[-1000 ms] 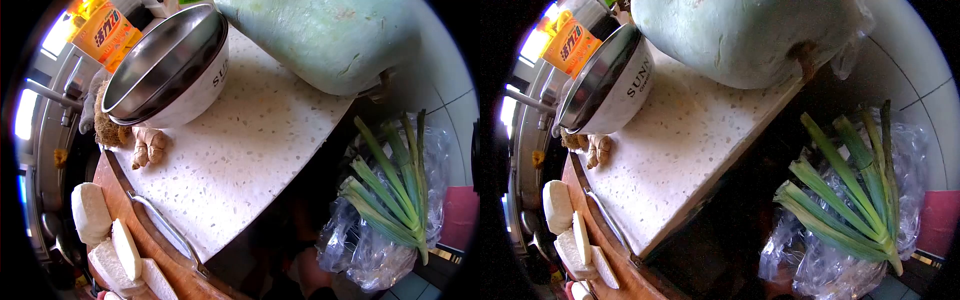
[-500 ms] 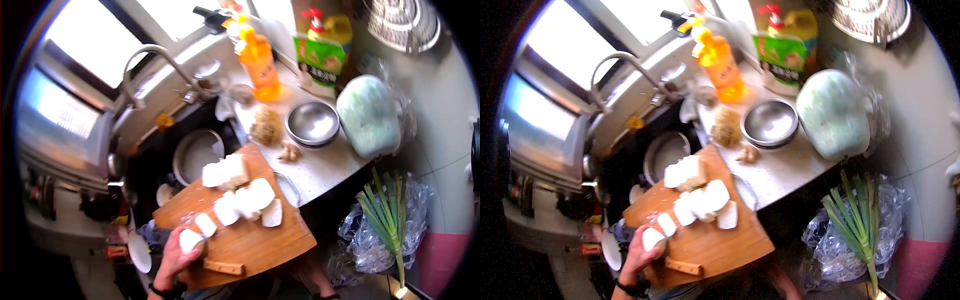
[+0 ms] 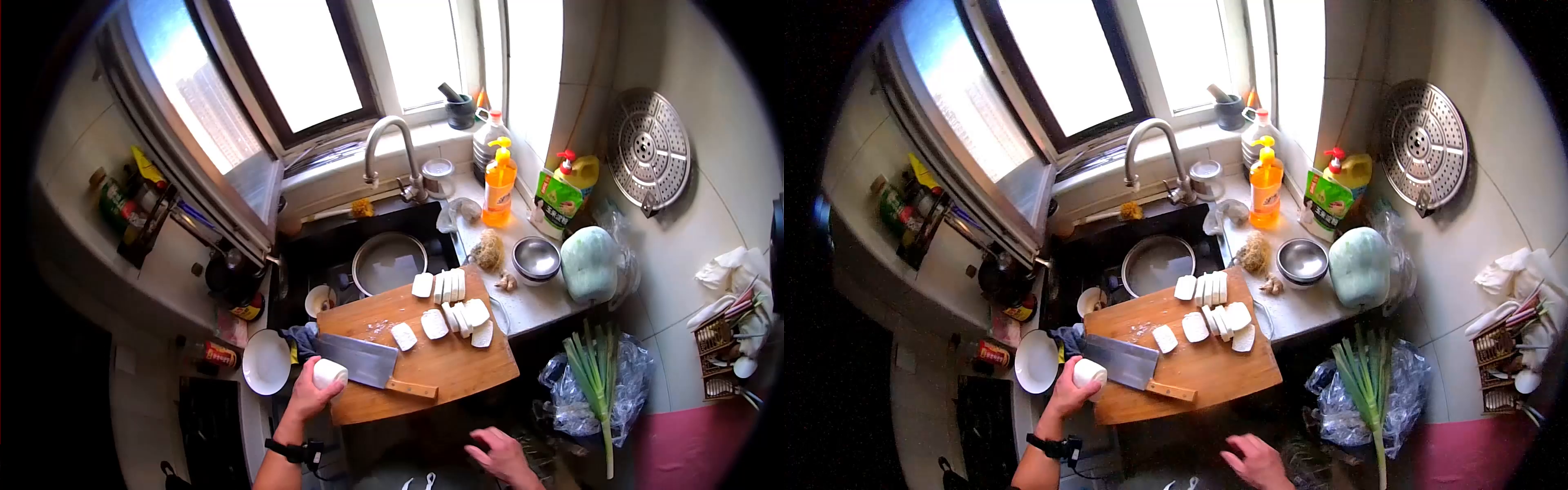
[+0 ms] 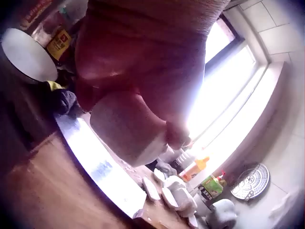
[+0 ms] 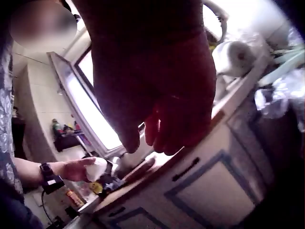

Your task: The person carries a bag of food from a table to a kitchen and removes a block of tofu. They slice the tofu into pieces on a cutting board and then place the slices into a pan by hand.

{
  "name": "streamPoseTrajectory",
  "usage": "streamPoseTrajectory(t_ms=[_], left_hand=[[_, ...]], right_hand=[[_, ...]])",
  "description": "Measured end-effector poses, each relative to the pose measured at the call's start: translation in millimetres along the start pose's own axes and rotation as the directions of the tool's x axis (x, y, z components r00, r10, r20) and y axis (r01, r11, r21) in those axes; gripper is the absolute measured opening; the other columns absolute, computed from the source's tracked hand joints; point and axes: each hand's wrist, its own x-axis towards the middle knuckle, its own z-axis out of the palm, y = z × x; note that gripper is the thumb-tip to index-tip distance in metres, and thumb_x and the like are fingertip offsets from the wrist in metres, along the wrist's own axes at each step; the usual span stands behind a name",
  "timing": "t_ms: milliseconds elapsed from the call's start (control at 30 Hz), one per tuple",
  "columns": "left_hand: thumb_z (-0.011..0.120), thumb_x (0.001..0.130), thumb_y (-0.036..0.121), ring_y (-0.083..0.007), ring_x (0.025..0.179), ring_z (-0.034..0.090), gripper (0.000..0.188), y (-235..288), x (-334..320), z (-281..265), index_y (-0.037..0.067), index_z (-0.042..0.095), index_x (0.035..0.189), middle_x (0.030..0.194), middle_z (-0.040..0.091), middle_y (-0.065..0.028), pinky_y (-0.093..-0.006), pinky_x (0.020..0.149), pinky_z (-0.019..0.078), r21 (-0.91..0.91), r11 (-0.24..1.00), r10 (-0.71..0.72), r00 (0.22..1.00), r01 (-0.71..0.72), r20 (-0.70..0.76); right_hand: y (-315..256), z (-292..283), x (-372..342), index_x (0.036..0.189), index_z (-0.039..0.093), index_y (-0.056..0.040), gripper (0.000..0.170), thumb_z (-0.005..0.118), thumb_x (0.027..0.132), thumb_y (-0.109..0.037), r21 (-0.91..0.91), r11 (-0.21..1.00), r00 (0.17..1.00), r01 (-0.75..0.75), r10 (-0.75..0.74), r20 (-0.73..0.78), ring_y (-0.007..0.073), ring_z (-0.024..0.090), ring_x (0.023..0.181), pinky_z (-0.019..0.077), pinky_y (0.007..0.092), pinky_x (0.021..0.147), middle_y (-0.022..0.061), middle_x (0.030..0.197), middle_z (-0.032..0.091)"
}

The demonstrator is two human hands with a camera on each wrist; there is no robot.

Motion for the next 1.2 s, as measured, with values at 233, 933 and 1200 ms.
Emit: streamPoseTrajectory(t_ms=[233,933,1200], left_hand=[[0.087,0.073,0.043,-0.0231,0.108,0.063,0.09,-23,-33,-34,0.004,0.046,0.142,0.121,0.064,-0.0154,-0.0361,0.093,0.0521,-0.104,0.988,-0.096,0.984,0.112,0.148],[0.091,0.066,0.041,-0.0353,0.118,0.058,0.092,-54,86,-88,0.003,0.045,0.136,0.125,0.06,-0.0211,-0.0417,0.101,0.047,-0.143,0.99,0.058,0.942,-0.011,0.33],[0.087,0.068,0.044,-0.0384,0.119,0.055,0.088,-30,95,-22,0.004,0.047,0.135,0.126,0.059,-0.0191,-0.0448,0.102,0.0456,0.065,0.921,0.303,0.812,-0.384,0.499]], right_hand=[[-60,79,112,0.114,0.059,-0.0101,0.045,0.08,0.077,-0.026,-0.39,0.864,0.928,0.318,-0.368,-0.059,0.0321,0.06,0.103,0.0488,0.0447,0.084,0.0118,0.108,0.061],[-158,65,79,0.115,0.063,-0.011,0.037,0.069,0.089,-0.037,-0.327,0.906,0.956,-0.269,0.292,0.024,0.0377,0.069,0.084,0.0571,0.0426,0.073,0.0147,0.101,0.071],[-117,83,77,0.118,0.065,-0.0025,0.036,0.067,0.095,-0.031,0.19,0.833,0.843,-0.52,0.536,-0.043,0.0162,0.067,0.085,0.0534,0.0326,0.077,0.0114,0.09,0.071]])
